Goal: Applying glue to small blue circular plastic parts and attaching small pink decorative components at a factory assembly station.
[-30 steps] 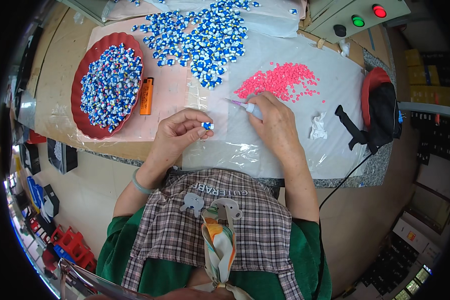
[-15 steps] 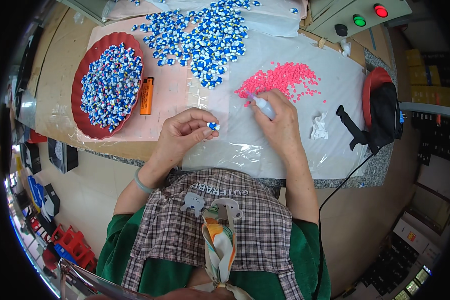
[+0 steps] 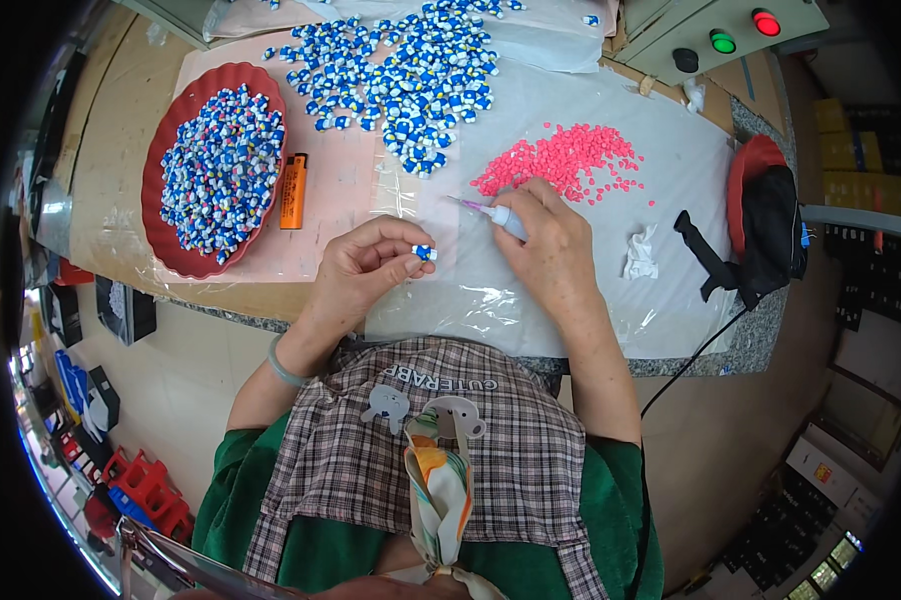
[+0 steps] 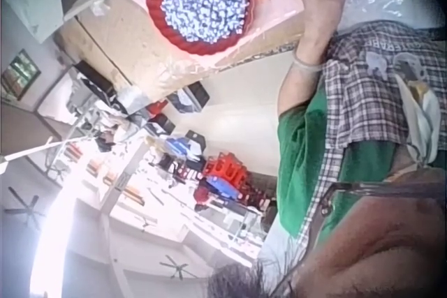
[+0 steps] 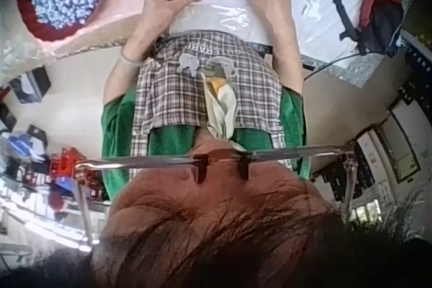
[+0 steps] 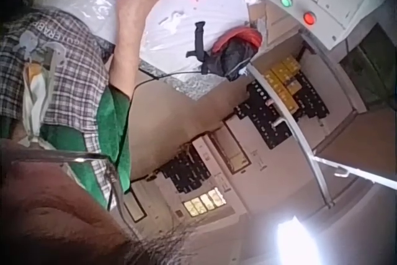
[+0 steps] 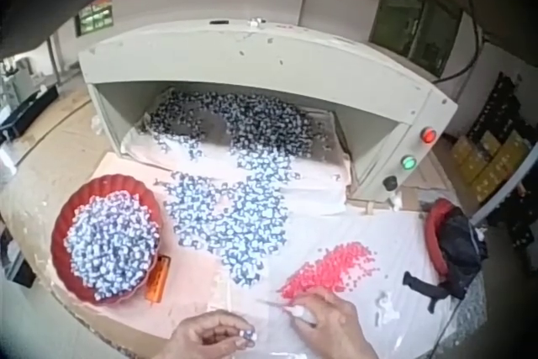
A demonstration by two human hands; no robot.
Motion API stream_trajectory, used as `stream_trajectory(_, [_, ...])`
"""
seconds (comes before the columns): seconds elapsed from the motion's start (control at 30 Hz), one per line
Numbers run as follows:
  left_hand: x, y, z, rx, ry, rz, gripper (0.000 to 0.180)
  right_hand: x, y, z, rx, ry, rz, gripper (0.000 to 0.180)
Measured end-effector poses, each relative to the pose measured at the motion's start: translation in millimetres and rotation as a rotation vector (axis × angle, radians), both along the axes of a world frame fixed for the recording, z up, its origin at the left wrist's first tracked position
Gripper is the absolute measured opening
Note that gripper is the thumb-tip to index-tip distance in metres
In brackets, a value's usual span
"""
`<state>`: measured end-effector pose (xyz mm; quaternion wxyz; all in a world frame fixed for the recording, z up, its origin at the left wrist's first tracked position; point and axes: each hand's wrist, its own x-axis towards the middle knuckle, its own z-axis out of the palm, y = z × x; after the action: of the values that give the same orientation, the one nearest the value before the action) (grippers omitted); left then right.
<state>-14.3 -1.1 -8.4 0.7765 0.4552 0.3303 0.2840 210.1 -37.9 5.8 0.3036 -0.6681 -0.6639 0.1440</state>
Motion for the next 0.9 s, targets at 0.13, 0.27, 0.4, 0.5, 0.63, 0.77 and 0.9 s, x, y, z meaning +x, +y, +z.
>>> stream_trajectory(0.13, [0.1, -0.5, -1.0, 0.005, -0.006, -0.007, 0.022, -2.4, 0.8, -1.1, -0.019, -0.054, -0.031, 0.016])
stream_trajectory(0.27, [0.0, -0.8, -1.7, -0.005, -0.016, -0.005, 0.022, -3.2, 1.9, -0.8, -0.032, -0.082, -0.035, 0.015])
stream_trajectory(0.4, [0.5, -0.4, -0.6, -0.001, -0.011, -0.010, 0.022, -3.6, 3.0, 2.4, -0.072, -0.082, -0.032, 0.015])
stream_trajectory(0.5, [-0.2, -0.2, -0.9, -0.003, -0.005, -0.012, 0.022, 0.1, 2.2, -1.0, -0.032, 0.030, -0.020, 0.014])
stream_trajectory(0.63, [0.2, -0.5, -2.0, -0.004, -0.001, -0.014, 0.022, 4.4, -3.3, -3.8, -0.087, 0.447, -0.025, 0.011])
stream_trajectory(0.77, [1.4, -0.6, -0.6, 0.001, 0.005, -0.022, 0.022, 3.7, -4.4, -2.4, -0.193, 0.797, -0.067, 0.009])
stream_trajectory(0.9, [2.7, -0.9, 0.7, -0.015, 0.000, -0.004, 0.020, 3.5, -4.9, 2.6, -0.277, 0.966, -0.035, 0.007])
